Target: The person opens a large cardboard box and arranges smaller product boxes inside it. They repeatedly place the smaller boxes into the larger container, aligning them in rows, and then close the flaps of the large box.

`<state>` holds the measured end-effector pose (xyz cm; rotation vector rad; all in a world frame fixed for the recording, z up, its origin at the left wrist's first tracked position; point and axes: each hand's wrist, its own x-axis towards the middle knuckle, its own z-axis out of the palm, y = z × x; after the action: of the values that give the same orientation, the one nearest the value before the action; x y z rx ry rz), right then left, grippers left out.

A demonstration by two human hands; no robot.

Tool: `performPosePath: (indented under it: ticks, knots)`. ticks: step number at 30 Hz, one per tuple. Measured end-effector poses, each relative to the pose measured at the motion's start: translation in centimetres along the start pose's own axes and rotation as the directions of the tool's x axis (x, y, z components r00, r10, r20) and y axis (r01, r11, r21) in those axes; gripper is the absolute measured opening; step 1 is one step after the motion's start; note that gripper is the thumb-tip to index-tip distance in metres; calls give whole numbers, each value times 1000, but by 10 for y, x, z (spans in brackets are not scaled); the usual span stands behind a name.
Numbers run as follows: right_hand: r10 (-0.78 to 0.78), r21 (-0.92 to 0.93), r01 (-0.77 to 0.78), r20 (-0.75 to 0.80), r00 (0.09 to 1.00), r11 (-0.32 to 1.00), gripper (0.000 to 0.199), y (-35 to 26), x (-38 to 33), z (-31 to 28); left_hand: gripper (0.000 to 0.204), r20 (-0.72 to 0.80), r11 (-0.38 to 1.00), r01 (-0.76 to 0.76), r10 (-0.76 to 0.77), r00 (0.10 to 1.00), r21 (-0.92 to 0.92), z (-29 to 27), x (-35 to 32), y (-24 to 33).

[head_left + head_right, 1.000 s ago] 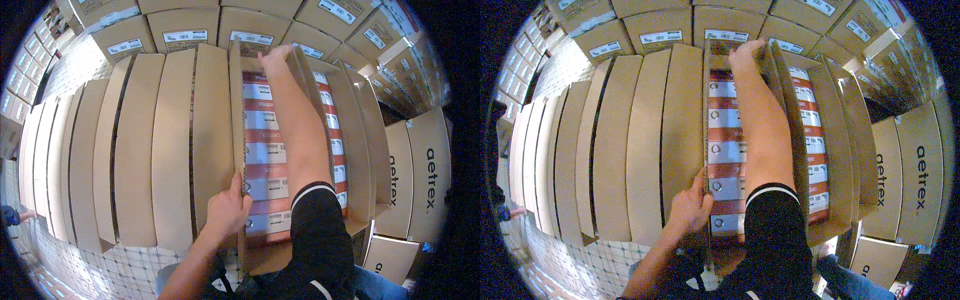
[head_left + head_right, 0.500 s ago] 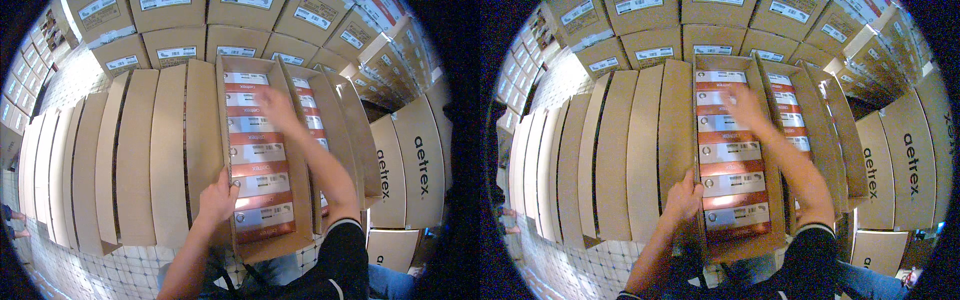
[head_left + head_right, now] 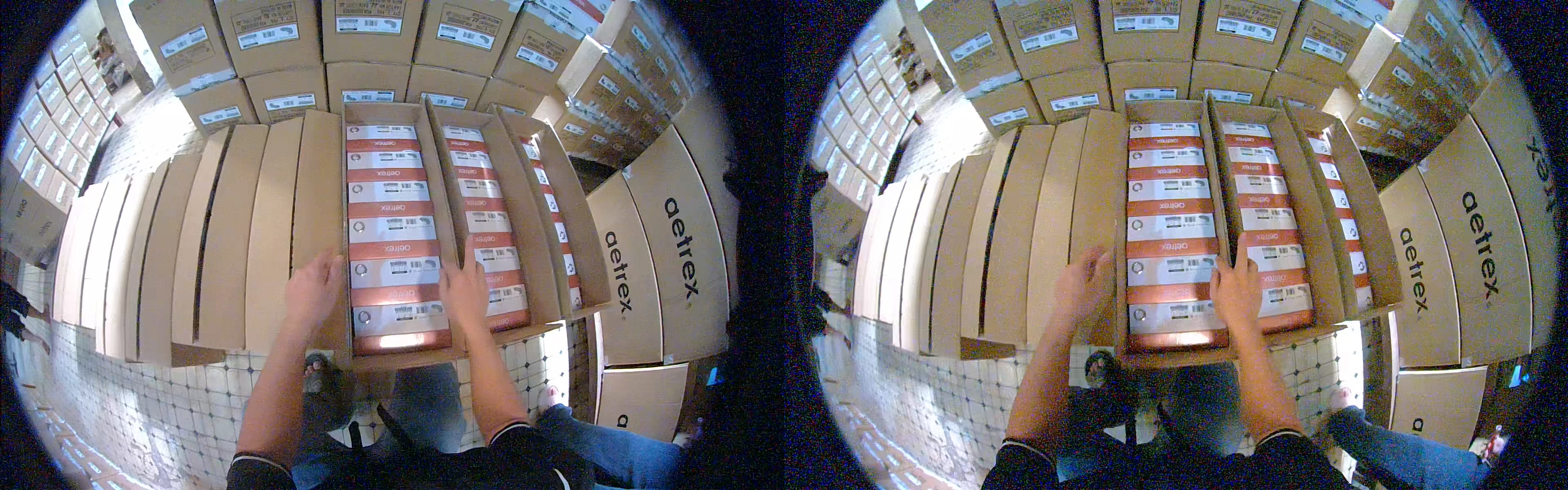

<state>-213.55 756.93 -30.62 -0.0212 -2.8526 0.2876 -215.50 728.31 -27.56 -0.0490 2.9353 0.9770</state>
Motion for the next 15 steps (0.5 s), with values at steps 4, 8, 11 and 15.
performPosePath:
  ticks: [4, 8, 11, 15]
  knots:
    - [-14, 90, 9, 58, 998, 996, 36, 10, -1, -5, 41, 25, 997, 26, -28, 999, 70, -26, -46, -13]
    - [-28, 26, 27, 20, 999, 999, 41, -16, -6, -28, 39, 10, 986, -90, 89, 996, 138, -72, -89, -10]
    - [-134, 45, 142, -156, 979, 989, 41, -64, -28, -36, 38, -113, 994, -69, 78, 991, 81, -83, -82, -9]
    - [-446, 548, 407, -68, 892, 731, 42, -164, -85, -14, 34, -100, 993, -46, 57, 993, 109, -63, -56, -35]
